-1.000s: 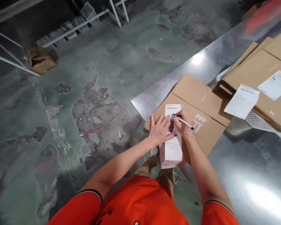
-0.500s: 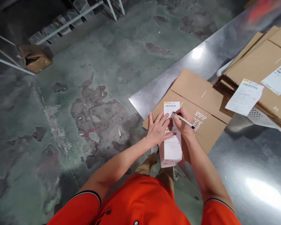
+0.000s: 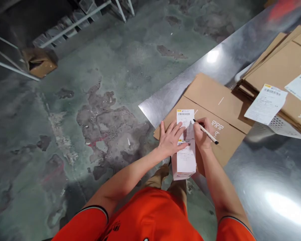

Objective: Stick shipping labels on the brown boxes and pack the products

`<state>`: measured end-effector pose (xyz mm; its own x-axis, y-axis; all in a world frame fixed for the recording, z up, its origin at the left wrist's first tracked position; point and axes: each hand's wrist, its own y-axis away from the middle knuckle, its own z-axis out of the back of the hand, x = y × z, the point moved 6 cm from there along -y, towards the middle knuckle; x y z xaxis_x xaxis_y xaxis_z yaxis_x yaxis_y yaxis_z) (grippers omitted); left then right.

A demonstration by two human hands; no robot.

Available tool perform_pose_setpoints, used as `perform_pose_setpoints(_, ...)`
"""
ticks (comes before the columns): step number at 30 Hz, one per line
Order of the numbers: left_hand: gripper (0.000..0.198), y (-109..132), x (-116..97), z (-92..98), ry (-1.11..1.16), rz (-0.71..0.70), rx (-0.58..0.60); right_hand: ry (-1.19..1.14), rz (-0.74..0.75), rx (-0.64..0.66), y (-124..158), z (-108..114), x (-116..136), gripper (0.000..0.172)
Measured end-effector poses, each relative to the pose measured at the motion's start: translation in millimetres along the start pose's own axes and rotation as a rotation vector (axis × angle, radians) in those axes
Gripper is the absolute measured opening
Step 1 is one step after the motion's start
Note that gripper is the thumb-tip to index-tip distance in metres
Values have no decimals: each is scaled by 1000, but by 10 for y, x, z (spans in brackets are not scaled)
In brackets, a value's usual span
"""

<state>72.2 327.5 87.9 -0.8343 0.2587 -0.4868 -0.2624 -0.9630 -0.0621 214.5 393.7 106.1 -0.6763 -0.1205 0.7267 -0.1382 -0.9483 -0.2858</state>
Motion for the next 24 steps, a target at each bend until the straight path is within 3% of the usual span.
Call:
perform_pose_setpoints(6, 49, 4, -6, 0, -20, -10, -3, 8, 37, 130, 3, -61, 29, 10)
perform_pose_setpoints(24, 50, 12, -10, -6, -93, -32, -20, 37, 36, 67, -17, -55, 43, 11)
